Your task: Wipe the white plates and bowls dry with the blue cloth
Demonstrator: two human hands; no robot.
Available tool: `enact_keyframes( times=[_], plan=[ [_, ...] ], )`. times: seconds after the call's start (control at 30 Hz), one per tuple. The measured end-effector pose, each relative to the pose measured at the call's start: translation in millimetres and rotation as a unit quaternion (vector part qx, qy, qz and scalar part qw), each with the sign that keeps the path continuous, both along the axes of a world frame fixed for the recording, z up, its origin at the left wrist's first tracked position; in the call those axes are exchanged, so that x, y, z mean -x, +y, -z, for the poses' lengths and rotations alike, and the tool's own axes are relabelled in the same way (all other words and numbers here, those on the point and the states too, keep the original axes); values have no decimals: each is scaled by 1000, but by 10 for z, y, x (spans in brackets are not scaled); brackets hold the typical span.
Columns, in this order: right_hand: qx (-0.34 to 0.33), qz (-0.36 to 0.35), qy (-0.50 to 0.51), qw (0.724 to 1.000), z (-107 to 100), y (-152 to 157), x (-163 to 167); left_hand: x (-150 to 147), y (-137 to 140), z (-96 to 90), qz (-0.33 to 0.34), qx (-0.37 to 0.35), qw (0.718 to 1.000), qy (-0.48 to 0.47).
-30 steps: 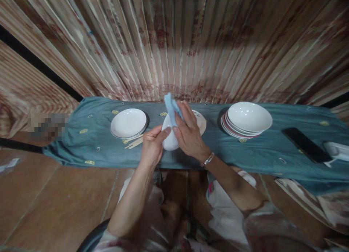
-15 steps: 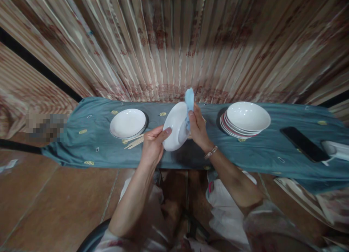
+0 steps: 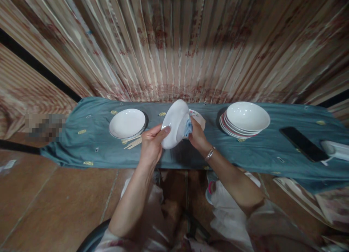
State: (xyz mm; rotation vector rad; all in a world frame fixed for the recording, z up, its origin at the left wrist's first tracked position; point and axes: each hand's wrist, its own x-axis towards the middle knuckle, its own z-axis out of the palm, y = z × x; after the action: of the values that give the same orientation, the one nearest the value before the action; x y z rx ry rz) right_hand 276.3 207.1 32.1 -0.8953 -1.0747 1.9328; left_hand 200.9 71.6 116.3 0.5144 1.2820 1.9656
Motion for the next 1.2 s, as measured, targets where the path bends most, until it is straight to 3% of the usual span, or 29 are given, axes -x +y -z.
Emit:
enact_keyframes(
  times=[0.3,0.53,0.7,0.87,1.0,1.2],
  plan=[
    [146,60,56,986,-156,-108,47,-51,17,26,11,3,1000,29],
    [263,-24,61,963,-170,-280,-3,-56,21,91,-2,5,994,111],
    [283,-68,67,954,-211,-365,-58,-58,26,120,-1,-7,987,162],
    [305,-160,49,938,-234,-478,-80,-46,52,120,-17,3,985,170],
    [301,-236,28,924,-281,-562,-98,-40,58,94,-29,28,984,174],
    [275,-291,14,916,-351,-614,-150,-22,51,85,-32,28,971,235]
  ],
)
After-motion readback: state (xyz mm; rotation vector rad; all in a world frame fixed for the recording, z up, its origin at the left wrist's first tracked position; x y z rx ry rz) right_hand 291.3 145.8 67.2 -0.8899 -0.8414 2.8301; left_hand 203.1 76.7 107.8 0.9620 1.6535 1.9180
